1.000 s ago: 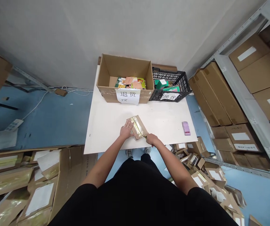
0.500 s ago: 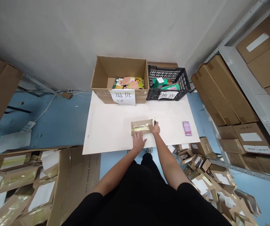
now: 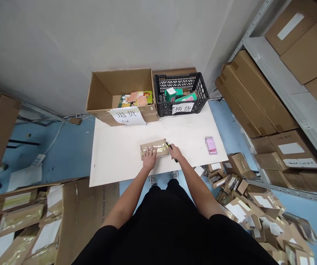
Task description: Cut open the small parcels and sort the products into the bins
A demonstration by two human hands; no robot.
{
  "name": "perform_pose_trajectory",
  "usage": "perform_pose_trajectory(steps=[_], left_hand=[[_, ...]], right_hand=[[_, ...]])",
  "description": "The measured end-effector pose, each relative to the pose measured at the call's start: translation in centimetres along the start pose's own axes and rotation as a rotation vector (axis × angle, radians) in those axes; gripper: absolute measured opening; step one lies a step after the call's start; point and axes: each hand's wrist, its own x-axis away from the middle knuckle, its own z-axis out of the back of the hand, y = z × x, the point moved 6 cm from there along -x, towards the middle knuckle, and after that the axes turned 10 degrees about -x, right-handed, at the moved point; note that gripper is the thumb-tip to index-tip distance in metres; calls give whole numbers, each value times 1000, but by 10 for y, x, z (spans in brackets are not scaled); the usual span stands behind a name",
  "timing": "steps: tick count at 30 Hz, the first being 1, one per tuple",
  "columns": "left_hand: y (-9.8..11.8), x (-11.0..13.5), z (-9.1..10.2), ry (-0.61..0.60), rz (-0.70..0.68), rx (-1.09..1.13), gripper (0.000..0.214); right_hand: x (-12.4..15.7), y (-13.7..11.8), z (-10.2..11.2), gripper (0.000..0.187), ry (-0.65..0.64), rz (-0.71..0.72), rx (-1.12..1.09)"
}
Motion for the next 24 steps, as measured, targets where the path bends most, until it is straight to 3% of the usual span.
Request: perform_pose_trajectory(steps=[8, 14, 19, 24], left_hand=[[-1, -1, 11, -65, 33, -44, 66], [3, 0, 21, -93, 59, -44, 68], [-14, -13, 44, -83, 42, -22, 70], [-43, -22, 57, -137, 188, -56, 66]], right_hand=[[4, -24, 7, 51, -115, -72, 233], [37, -9, -1, 42, -227, -66, 262], [50, 2, 6, 33, 74, -17, 118], [38, 6, -32, 46, 132, -67, 9]])
